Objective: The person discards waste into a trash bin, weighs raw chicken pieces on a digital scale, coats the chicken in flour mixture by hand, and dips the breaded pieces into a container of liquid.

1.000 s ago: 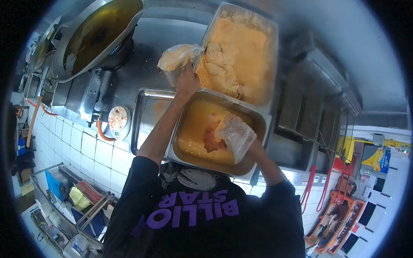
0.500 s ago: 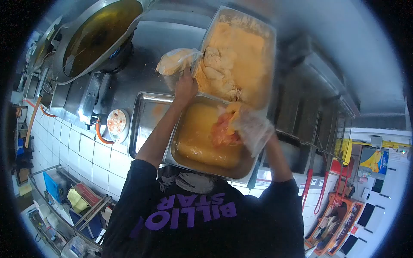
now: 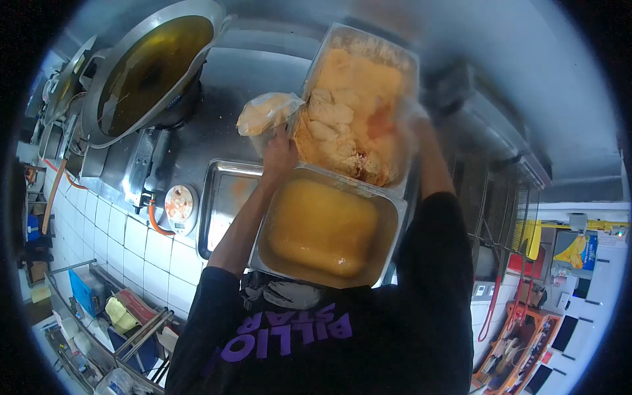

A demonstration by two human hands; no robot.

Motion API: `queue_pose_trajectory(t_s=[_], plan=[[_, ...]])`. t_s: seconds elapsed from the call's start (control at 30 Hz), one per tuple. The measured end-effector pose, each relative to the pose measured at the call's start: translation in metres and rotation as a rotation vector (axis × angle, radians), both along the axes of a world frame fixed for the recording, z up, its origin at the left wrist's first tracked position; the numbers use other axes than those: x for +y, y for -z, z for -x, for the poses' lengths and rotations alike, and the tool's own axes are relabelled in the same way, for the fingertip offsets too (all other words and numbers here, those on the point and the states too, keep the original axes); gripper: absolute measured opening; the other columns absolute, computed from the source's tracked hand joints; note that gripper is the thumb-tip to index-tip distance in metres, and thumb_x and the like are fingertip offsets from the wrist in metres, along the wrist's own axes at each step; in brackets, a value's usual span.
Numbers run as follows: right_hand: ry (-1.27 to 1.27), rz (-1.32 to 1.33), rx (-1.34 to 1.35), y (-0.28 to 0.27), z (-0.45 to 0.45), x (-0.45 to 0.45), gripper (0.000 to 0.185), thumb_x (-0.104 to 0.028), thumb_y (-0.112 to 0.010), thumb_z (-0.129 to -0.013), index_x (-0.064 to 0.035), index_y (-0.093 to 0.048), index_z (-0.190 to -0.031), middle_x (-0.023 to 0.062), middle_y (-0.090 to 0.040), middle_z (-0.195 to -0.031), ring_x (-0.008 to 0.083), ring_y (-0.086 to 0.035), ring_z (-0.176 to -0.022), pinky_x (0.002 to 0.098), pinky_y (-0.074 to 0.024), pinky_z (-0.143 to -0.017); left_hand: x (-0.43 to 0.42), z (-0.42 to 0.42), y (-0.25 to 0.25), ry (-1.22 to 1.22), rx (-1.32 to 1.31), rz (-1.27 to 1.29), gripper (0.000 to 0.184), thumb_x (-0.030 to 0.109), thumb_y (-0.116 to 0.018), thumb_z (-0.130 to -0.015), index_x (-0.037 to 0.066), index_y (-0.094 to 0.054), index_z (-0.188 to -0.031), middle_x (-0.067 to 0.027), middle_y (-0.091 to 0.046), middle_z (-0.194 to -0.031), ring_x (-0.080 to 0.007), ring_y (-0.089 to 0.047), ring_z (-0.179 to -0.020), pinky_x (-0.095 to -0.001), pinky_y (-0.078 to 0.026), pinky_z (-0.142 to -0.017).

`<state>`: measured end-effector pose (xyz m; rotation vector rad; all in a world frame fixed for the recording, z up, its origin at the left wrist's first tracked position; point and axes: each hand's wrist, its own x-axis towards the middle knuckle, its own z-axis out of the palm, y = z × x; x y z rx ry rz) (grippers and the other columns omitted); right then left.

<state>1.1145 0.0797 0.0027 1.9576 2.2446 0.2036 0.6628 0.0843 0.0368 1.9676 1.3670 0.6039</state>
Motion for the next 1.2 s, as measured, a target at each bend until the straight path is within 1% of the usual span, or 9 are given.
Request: queue_pose_trajectory(t_s=[0.1,0.27,0.4,0.43,0.47,0.57,0.8,1.1,1.2], plan=[[-0.03,-0.019,-0.236,0.021,-0.015,-0.003,0.017,-0.011,-0.064,-0.07,-0.0123,-0.068,-0.087,0.003,-0.066,-0.087,0.0204,-0.06,-0.091,0.0302,-0.043,-0.085,0.003,0.0,0.003,0.013,-0.024,-0.017,0.046,0.008,-0.052,-0.077,-0.001,-0.034,-0.119,-0.029,-0.06,-0.086,-0.0465,-0.059,-0.079,-0.0548,-0.046,-0.073],[-0.114,0.097,-0.423,-0.059,0.097,-0.055,0.005,-0.014,-0.057,-0.075,-0.0135,-0.06,-0.079,0.0033,-0.056,-0.077,0.0183,-0.054,-0.072,0.0295,-0.0406,-0.064,0.002,-0.001,-0.001,-0.003,-0.027,-0.021,0.044,0.008,-0.05,-0.077,-0.001,-0.036,-0.117,-0.0295,-0.06,-0.082,-0.0472,-0.058,-0.077,-0.0556,-0.045,-0.073],[-0.419,-0.1,-0.901,-0.054,0.167,-0.11,0.006,-0.016,-0.052,-0.079,-0.0144,-0.053,-0.073,0.0036,-0.049,-0.07,0.0166,-0.049,-0.057,0.029,-0.0387,-0.048,0.002,-0.002,0.002,0.002,-0.017,-0.053,0.045,0.009,-0.05,-0.078,-0.002,-0.036,-0.118,-0.0297,-0.06,-0.082,-0.0476,-0.058,-0.076,-0.0556,-0.045,-0.073],[-0.413,-0.104,-0.901,-0.025,0.144,-0.106,0.006,-0.016,-0.052,-0.079,-0.0144,-0.053,-0.073,0.0036,-0.049,-0.07,0.0166,-0.049,-0.057,0.029,-0.0387,-0.048,0.002,-0.001,0.004,0.009,-0.026,-0.056,0.046,0.009,-0.05,-0.078,-0.001,-0.035,-0.12,-0.0301,-0.06,-0.083,-0.0475,-0.058,-0.077,-0.0556,-0.045,-0.073],[-0.566,-0.015,-0.626,0.03,0.103,-0.098,0.006,-0.016,-0.055,-0.08,-0.0131,-0.06,-0.077,0.0026,-0.057,-0.075,0.018,-0.055,-0.071,0.0312,-0.0427,-0.061,0.003,-0.001,0.005,0.013,-0.034,-0.058,0.048,0.009,-0.05,-0.078,-0.001,-0.034,-0.122,-0.0306,-0.059,-0.084,-0.0474,-0.058,-0.078,-0.0556,-0.045,-0.074],[-0.675,0.203,-0.316,0.034,0.102,-0.098,0.009,-0.015,-0.057,-0.081,-0.0119,-0.066,-0.082,0.0018,-0.065,-0.081,0.0194,-0.061,-0.085,0.0332,-0.0465,-0.075,0.002,-0.002,0.003,-0.016,0.006,-0.073,0.051,0.009,-0.049,-0.078,0.002,-0.033,-0.126,-0.0316,-0.058,-0.088,-0.0474,-0.057,-0.081,-0.0558,-0.045,-0.075],[-0.308,0.551,-0.415,-0.014,0.136,-0.116,0.009,-0.014,-0.059,-0.076,-0.0133,-0.066,-0.082,0.0032,-0.064,-0.084,0.0196,-0.059,-0.085,0.0306,-0.0443,-0.073,0.001,-0.002,-0.001,-0.015,-0.005,-0.019,0.052,0.009,-0.049,-0.079,0.003,-0.031,-0.128,-0.0322,-0.058,-0.089,-0.0478,-0.057,-0.083,-0.0567,-0.044,-0.078],[-0.32,0.87,-0.604,-0.078,0.225,-0.085,0.01,-0.018,-0.06,-0.075,-0.0144,-0.066,-0.081,0.0046,-0.064,-0.09,0.0195,-0.057,-0.087,0.0283,-0.0423,-0.072,0.003,-0.002,0.007,-0.001,-0.004,-0.027,0.054,0.008,-0.051,-0.077,0.001,-0.031,-0.127,-0.0316,-0.059,-0.082,-0.0491,-0.057,-0.077,-0.0576,-0.044,-0.074],[-0.303,0.836,-0.581,-0.04,0.196,-0.093,0.012,-0.02,-0.058,-0.078,-0.0135,-0.065,-0.084,0.0047,-0.063,-0.092,0.0195,-0.057,-0.087,0.0293,-0.0429,-0.073,0.005,-0.001,0.009,-0.002,-0.065,-0.084,0.052,0.008,-0.052,-0.077,0.002,-0.032,-0.125,-0.0316,-0.059,-0.083,-0.0489,-0.057,-0.078,-0.057,-0.044,-0.075]])
